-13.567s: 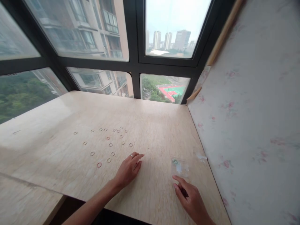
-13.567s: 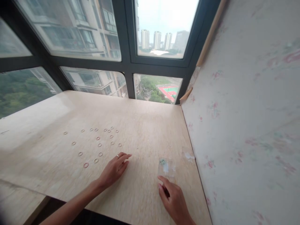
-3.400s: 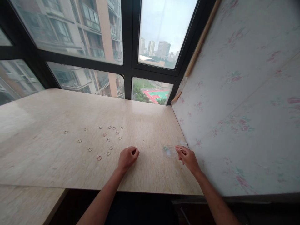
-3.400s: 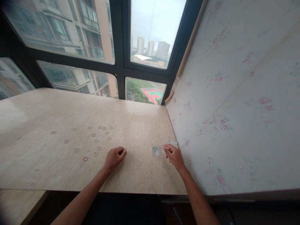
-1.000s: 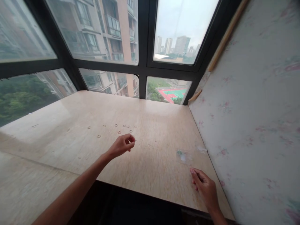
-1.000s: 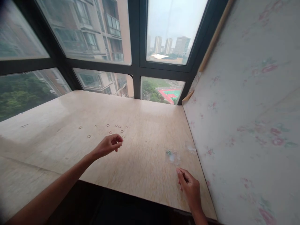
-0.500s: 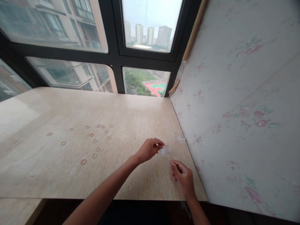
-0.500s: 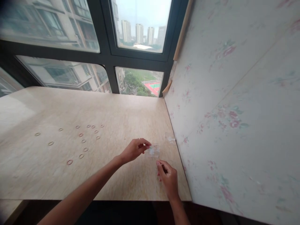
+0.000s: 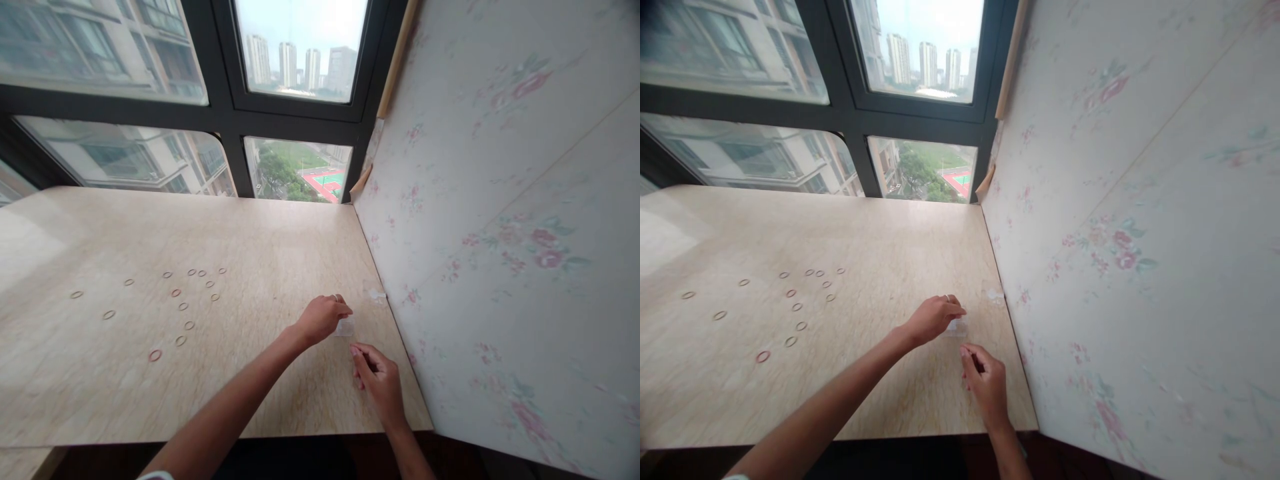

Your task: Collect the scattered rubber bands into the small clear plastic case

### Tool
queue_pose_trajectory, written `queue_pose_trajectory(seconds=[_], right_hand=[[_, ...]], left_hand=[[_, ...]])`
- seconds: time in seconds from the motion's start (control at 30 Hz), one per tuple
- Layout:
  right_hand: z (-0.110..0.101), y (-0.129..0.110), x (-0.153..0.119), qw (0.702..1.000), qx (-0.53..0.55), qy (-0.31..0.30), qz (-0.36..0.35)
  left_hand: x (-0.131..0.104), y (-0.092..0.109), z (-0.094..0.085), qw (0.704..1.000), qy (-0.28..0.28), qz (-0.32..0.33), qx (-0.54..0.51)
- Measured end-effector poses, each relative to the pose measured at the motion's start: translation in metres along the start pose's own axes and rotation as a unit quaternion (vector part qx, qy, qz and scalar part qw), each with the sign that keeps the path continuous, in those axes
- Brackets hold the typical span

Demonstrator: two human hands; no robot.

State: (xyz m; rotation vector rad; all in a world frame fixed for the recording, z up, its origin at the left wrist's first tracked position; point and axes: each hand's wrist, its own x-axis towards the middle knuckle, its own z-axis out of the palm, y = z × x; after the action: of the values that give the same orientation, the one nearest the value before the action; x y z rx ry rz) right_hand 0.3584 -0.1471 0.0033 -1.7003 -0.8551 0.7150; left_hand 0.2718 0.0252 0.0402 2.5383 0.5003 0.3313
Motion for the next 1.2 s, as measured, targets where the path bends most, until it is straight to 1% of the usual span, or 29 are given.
queue_pose_trajectory(seconds=[0.13, 0.23, 0.3, 0.4, 0.53, 0.67, 0.73, 0.8, 0.9, 0.97, 1.03, 1.1, 1.13, 1.2], right_hand=[[0.000, -0.002, -0.001, 1.000, 0.002, -0.001, 0.000], [-0.001, -0.002, -0.002, 1.000, -0.006, -0.003, -0.001], [-0.002, 0.000, -0.002, 1.000, -0.018, -0.002, -0.003], [-0.003, 0.004, -0.002, 0.999, -0.031, 0.000, -0.012], [-0.003, 0.005, -0.003, 0.999, -0.047, 0.005, -0.010], [-0.002, 0.001, -0.004, 0.996, -0.086, 0.001, -0.012], [0.000, -0.001, -0.003, 0.993, -0.112, -0.004, -0.019], [0.007, -0.006, -0.003, 0.992, -0.125, -0.012, -0.027], [0.031, -0.024, -0.002, 0.991, -0.115, -0.049, -0.055], [0.056, -0.044, 0.001, 0.985, -0.110, -0.094, -0.092], [0.087, -0.070, 0.007, 0.971, -0.112, -0.156, -0.141], [0.121, -0.096, 0.017, 0.950, -0.129, -0.215, -0.188], [0.139, -0.109, 0.022, 0.933, -0.151, -0.248, -0.214], [0.174, -0.130, 0.035, 0.893, -0.213, -0.296, -0.265]], left_hand=[[-0.008, -0.002, -0.008, 1.000, 0.016, -0.017, -0.017], [-0.024, -0.011, -0.019, 0.997, 0.048, -0.042, -0.031], [-0.041, -0.019, -0.025, 0.995, 0.074, -0.065, -0.033], [-0.074, -0.033, -0.033, 0.989, 0.109, -0.096, -0.029], [-0.120, -0.043, -0.039, 0.983, 0.134, -0.121, -0.014], [-0.157, -0.051, -0.037, 0.983, 0.149, -0.109, 0.012], [-0.170, -0.055, -0.033, 0.981, 0.161, -0.106, 0.021], [-0.179, -0.058, -0.028, 0.979, 0.174, -0.105, 0.025], [-0.182, -0.059, -0.025, 0.978, 0.176, -0.108, 0.025], [-0.181, -0.058, -0.025, 0.978, 0.173, -0.118, 0.017], [-0.179, -0.057, -0.026, 0.975, 0.179, -0.131, 0.000], [-0.179, -0.058, -0.026, 0.970, 0.194, -0.143, -0.026], [-0.179, -0.059, -0.026, 0.967, 0.200, -0.148, -0.044], [-0.181, -0.062, -0.025, 0.959, 0.212, -0.164, -0.089]])
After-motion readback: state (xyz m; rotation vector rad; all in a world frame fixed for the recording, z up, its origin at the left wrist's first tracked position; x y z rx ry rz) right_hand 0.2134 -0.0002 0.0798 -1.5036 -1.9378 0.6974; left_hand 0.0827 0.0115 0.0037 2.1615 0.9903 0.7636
